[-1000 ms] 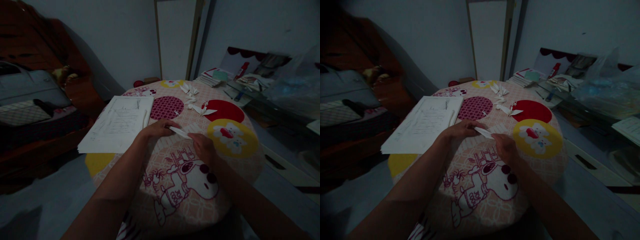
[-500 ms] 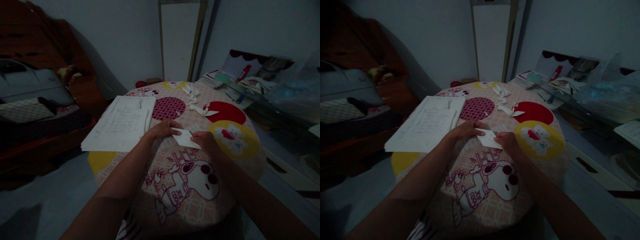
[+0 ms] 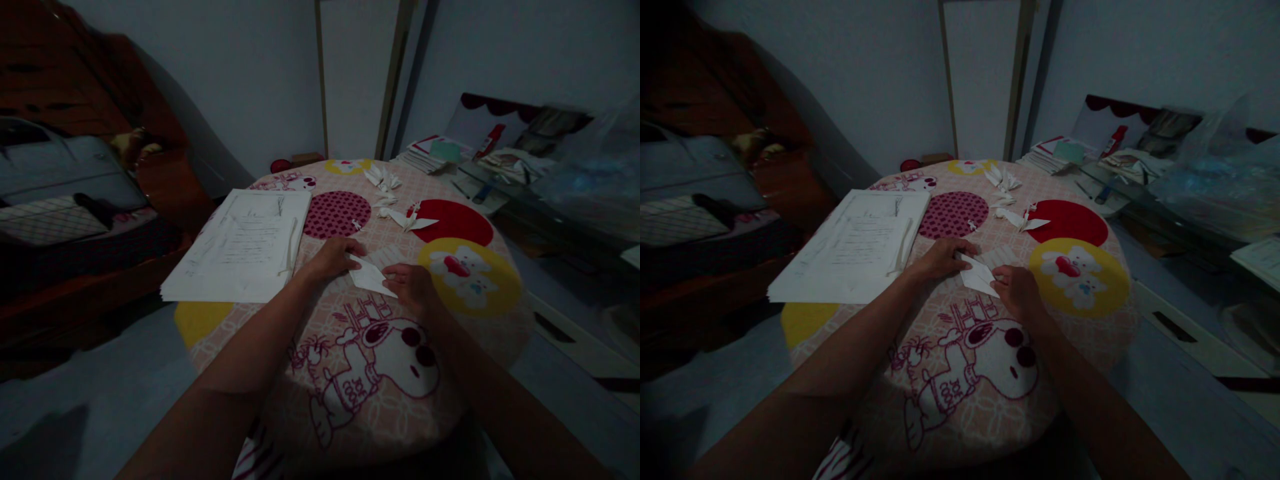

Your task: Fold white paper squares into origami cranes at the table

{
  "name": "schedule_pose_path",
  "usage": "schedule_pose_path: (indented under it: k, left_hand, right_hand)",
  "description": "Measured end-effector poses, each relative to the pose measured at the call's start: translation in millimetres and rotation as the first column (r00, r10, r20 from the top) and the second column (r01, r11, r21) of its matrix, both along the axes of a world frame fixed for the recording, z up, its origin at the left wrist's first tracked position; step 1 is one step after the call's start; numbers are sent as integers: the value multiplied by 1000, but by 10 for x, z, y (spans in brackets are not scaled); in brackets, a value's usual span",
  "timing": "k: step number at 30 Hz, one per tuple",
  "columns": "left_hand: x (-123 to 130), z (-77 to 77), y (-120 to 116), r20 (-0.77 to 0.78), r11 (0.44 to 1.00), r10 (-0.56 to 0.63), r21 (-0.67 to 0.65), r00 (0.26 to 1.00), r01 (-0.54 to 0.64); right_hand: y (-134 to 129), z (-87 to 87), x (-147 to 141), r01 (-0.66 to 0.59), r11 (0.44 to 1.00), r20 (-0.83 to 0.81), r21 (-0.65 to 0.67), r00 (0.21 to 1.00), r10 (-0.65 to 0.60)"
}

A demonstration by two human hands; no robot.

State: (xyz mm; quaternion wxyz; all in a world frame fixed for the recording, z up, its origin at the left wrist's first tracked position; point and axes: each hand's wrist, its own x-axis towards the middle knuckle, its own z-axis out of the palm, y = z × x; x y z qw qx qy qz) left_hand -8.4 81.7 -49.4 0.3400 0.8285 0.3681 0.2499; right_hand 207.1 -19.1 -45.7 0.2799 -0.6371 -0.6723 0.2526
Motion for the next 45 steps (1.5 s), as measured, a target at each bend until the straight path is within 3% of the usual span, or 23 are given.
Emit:
schedule_pose_path:
  k: [3,6,10,15,19,27,33,35,39,42,45]
  left_hand:
    - [15,-3,-23,-51,988,-42,144,998,49]
    - [35,-11,-98,-92,940,-74,326,993,101]
    - [15,-51,-320,-199,887,-23,448,980,111]
    - [-124,-116,-684,-352,880,-33,434,936,194]
    - [-178,-124,-883,-457,885,0,413,890,213]
    - [-167,-121,-806,-462,885,137,454,876,101]
    - [-90,-119,-729,-464,877,339,471,819,-96]
    - [-21,-124,-743,-452,878,321,471,832,-83]
    - [87,-150,-770,-456,904,154,423,876,62]
    - [60,-158,-725,-440,911,183,413,879,17]
    - [-23,-139,-610,-397,906,256,417,882,-75]
  right_hand:
    - [-70,3,-37,-87,981,299,173,954,32]
    - [-145,-7,-113,-271,910,482,314,871,93]
    - [-180,-98,-170,-492,781,527,384,812,252]
    - [-165,-228,-102,-570,739,529,358,776,343]
    - [-180,-227,-48,-614,699,514,368,760,397]
    - [-174,-245,-35,-628,692,513,357,751,417]
    - [-138,-329,-26,-625,679,501,384,759,416]
    - [-132,-349,-33,-624,679,491,387,763,421]
    - [-148,-339,-48,-585,705,444,402,798,408]
    - [-175,-316,-27,-570,714,380,406,816,436]
    - [-193,-307,34,-477,766,268,430,878,397]
